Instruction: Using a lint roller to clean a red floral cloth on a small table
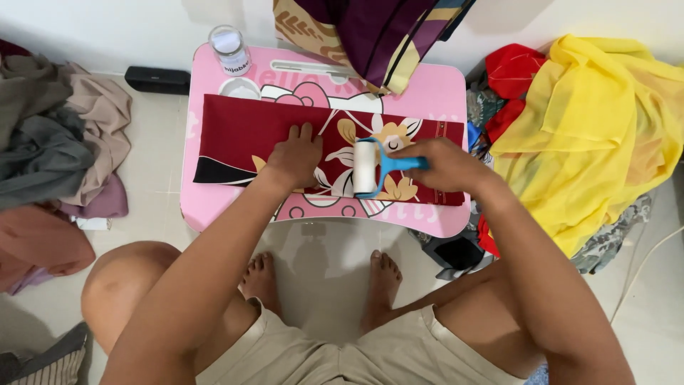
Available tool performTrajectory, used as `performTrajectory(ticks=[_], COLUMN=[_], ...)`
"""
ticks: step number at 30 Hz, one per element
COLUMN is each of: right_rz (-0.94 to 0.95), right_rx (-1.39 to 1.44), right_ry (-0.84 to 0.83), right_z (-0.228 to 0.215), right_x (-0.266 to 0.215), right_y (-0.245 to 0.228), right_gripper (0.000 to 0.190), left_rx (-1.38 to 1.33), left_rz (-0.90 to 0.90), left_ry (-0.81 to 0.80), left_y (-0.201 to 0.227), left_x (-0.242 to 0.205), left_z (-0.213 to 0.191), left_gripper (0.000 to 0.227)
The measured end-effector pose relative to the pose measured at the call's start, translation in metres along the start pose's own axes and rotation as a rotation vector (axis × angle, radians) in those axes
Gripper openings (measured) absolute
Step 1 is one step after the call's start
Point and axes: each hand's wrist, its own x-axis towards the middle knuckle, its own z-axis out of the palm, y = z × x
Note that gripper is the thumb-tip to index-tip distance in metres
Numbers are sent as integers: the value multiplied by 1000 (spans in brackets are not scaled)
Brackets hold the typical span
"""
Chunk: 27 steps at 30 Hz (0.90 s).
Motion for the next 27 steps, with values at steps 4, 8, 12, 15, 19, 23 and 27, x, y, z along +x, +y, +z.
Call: performTrajectory(ticks=[4, 8, 12, 15, 19, 23, 27], right_rz=[288, 516, 620, 615, 397, 24, -83], right_rx=[-50, -6, 17, 75, 70, 208, 178], right_ry=[-92, -11, 6, 40, 137, 208, 221], right_z=[-20, -39, -47, -53, -53, -46, -19], right_x=[-23, -62, -80, -75, -42, 2, 50], right_y=[42, 111, 145, 134, 94, 48, 51], right_gripper=[53, 53, 55, 52, 50, 40, 39], left_rx=[-11, -14, -25, -47, -11, -13, -9], left_rz=[-3, -4, -24, -14, -16, 1, 0], left_ry=[-13, -17, -67, -49, -36, -147, -147], left_y=[1, 2, 5, 5, 4, 0, 2], left_x=[-2, 0, 0, -3, 2, 10, 9], left_z=[-3, -1, -5, -11, -4, -2, -7], left_gripper=[78, 77, 74, 73, 76, 90, 93])
